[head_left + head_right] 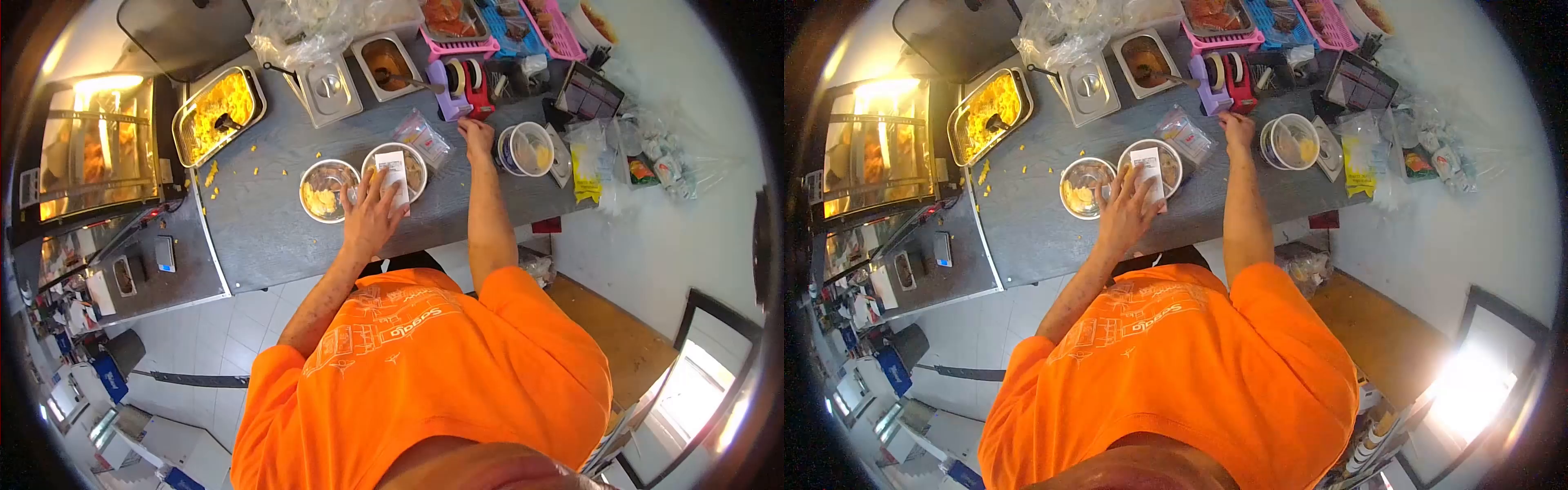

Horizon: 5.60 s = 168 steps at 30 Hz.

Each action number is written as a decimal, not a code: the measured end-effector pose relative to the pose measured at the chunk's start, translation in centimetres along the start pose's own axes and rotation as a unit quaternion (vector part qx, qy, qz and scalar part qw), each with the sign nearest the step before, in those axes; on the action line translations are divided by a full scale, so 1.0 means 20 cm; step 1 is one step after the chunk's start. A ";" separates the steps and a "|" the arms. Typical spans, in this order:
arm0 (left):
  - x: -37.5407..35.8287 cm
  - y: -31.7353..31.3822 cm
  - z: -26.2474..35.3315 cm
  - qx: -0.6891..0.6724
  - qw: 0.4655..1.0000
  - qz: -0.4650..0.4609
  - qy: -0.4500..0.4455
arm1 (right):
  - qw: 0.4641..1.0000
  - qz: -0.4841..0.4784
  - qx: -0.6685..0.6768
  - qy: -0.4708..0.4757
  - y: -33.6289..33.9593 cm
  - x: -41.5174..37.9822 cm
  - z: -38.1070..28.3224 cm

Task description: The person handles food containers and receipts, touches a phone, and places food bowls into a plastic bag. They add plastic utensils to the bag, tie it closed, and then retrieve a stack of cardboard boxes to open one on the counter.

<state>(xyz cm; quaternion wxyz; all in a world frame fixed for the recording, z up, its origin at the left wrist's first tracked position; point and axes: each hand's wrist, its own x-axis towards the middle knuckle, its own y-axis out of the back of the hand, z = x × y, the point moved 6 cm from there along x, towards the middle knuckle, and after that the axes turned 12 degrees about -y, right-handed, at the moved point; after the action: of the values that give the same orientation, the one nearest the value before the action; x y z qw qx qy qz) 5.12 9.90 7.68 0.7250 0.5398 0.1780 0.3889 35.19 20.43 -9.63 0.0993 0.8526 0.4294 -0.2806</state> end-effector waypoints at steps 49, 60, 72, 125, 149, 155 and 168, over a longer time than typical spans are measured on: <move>-0.23 -0.30 -0.48 -0.717 0.612 0.010 0.333 | 0.961 -0.210 0.068 -0.164 0.05 -1.11 0.09; 0.39 -0.92 0.37 -0.672 0.668 -0.025 0.318 | 0.958 -0.046 0.104 -0.263 1.18 -0.84 0.12; 0.52 -0.85 0.34 -0.640 0.722 0.012 0.264 | 0.964 -0.021 -0.095 -0.248 1.41 -0.58 0.06; -2.76 0.74 -2.10 -0.556 0.772 -0.165 0.258 | 0.820 0.308 0.062 0.478 -1.03 -4.32 0.46; -1.86 -0.50 0.33 -0.570 0.673 -0.465 0.076 | 0.922 0.145 -0.305 -0.190 0.75 -3.23 2.08; -1.19 -0.62 0.28 -0.525 0.769 -0.361 0.055 | 0.956 0.132 -0.218 -0.143 1.09 -2.39 1.69; 0.55 -0.87 2.08 -0.409 0.734 -0.441 -0.315 | 0.826 0.241 0.500 -0.100 2.81 -0.91 0.44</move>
<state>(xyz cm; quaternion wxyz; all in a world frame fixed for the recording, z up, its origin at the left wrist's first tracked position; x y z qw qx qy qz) 46.80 -10.57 8.26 0.9807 0.1436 -0.0186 -0.1311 67.39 -29.90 -10.56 -0.2333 0.8293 -0.0011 -0.5078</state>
